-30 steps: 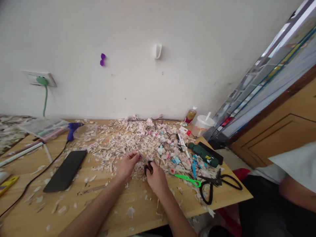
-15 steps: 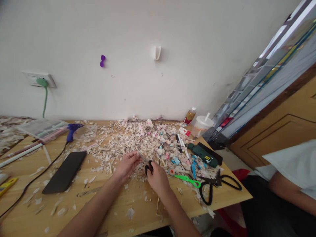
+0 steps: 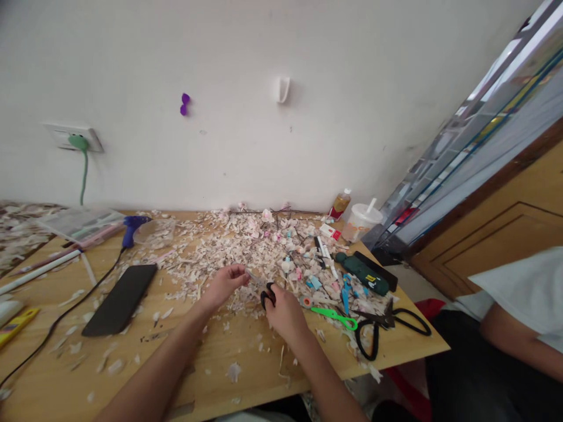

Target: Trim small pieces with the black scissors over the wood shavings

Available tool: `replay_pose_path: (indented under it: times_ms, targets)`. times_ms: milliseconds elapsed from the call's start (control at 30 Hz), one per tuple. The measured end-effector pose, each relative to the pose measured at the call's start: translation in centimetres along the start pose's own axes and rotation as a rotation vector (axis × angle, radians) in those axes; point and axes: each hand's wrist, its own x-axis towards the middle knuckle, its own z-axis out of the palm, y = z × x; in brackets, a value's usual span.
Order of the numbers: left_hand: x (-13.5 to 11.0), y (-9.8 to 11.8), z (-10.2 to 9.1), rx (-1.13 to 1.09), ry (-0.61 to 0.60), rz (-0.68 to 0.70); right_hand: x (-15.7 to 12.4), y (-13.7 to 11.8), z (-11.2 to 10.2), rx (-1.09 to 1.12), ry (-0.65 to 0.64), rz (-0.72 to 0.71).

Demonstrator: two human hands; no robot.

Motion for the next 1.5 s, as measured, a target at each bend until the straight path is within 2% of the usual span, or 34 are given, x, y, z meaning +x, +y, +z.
replay_pose_path:
  times_ms: [133,300,400,467,700,867,933,1067,1133,1267,1500]
  targets:
    - [-0.1,0.0,-0.2,0.004,-0.008,-0.020,0.1,-0.1,-0.1,-0.006,-0.023,0.006]
    - [-0.6,-0.4,1.0,-0.488,0.006,-0.159,0.1,0.0,0.5,-0.012,0.011,0.011]
    - [-0.6,-0.9,1.5,-0.612,0.035,-0.191,0.0,0.1,0.6,0.001,0.010,0.020]
    - [-0.4,-1.1,1.5,-0.575,0.047,-0.156,0.0,0.2,0.4,0.014,0.003,0.022]
    - [0.0,-0.5,0.5,-0.214,0.019,-0.029,0.0,0.3,-0.2,-0.032,-0.008,0.007]
    - [-0.1,-0.3,0.4,-0.108,0.005,0.020,0.0,0.3,-0.3,-0.023,-0.017,0.000]
    - [-0.2,-0.4,0.8,-0.248,0.012,-0.031,0.0,0.4,-0.1,-0.001,-0.002,0.002]
    - [-0.8,-0.9,2.3,-0.709,0.019,-0.160,-0.2,0.3,0.4,0.052,0.039,0.013]
    - [-1.0,-1.1,2.8,-0.792,0.019,-0.172,-0.4,0.3,0.5,0.060,0.042,0.011]
    - [-0.8,-1.2,2.9,-0.697,0.030,-0.121,-0.6,0.2,0.3,0.015,0.027,0.024]
    - [-0.1,-1.5,1.6,-0.261,0.054,-0.027,-0.6,0.3,-0.3,-0.047,-0.022,0.047]
